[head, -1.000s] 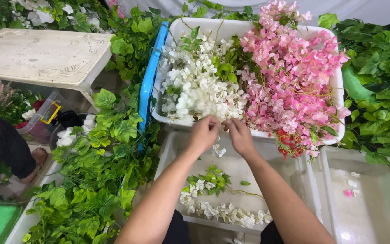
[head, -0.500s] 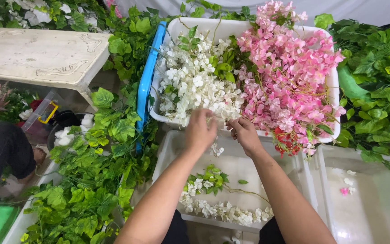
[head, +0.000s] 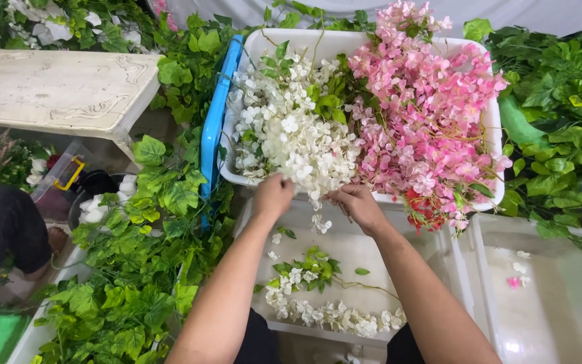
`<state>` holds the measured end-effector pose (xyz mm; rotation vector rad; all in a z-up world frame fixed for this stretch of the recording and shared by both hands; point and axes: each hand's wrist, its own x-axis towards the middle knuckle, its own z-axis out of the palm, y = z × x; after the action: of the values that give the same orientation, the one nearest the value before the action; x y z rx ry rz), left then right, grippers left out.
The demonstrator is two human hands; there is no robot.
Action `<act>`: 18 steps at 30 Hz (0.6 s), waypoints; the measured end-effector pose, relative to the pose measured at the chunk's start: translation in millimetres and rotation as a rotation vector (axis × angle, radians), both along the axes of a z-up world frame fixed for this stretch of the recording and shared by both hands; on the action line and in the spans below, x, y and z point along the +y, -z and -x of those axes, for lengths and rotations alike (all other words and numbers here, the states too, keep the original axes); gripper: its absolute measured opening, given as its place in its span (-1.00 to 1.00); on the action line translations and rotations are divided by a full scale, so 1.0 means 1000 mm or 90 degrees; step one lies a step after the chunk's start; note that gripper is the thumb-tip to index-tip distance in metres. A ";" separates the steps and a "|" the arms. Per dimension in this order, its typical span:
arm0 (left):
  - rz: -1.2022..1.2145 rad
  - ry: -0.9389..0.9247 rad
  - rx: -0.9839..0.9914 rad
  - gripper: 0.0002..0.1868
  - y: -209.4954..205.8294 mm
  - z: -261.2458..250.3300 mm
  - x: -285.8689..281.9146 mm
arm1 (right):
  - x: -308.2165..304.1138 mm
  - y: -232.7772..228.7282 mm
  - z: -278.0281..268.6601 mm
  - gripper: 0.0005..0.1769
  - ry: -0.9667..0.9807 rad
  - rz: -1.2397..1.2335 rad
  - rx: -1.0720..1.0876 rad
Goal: The person arranges white and pink artificial flowers in a white plastic tub. They pick up bunches of flowers, separate them, and place them into the container, occasionally adjusting the arrangement by hand.
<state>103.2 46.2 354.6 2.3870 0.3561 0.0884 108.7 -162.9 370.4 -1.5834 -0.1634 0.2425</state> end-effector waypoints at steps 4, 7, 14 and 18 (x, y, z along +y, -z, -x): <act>0.069 0.097 0.064 -0.66 0.009 0.004 -0.035 | -0.002 0.025 -0.018 -0.72 0.048 0.019 0.047; 0.168 0.157 0.086 -0.72 -0.014 0.022 -0.058 | -0.008 0.069 -0.046 -0.75 0.062 0.019 0.098; 0.003 0.273 0.095 -0.61 -0.029 0.037 -0.076 | -0.013 0.066 -0.037 -0.57 0.005 0.109 0.144; -0.054 0.339 0.097 -0.59 -0.026 0.037 -0.077 | -0.018 0.061 -0.030 -0.67 0.001 0.184 0.055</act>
<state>66.6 -30.8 380.2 2.4982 -0.2252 -0.3291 139.1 -180.5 309.6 -1.8557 -0.0605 0.3448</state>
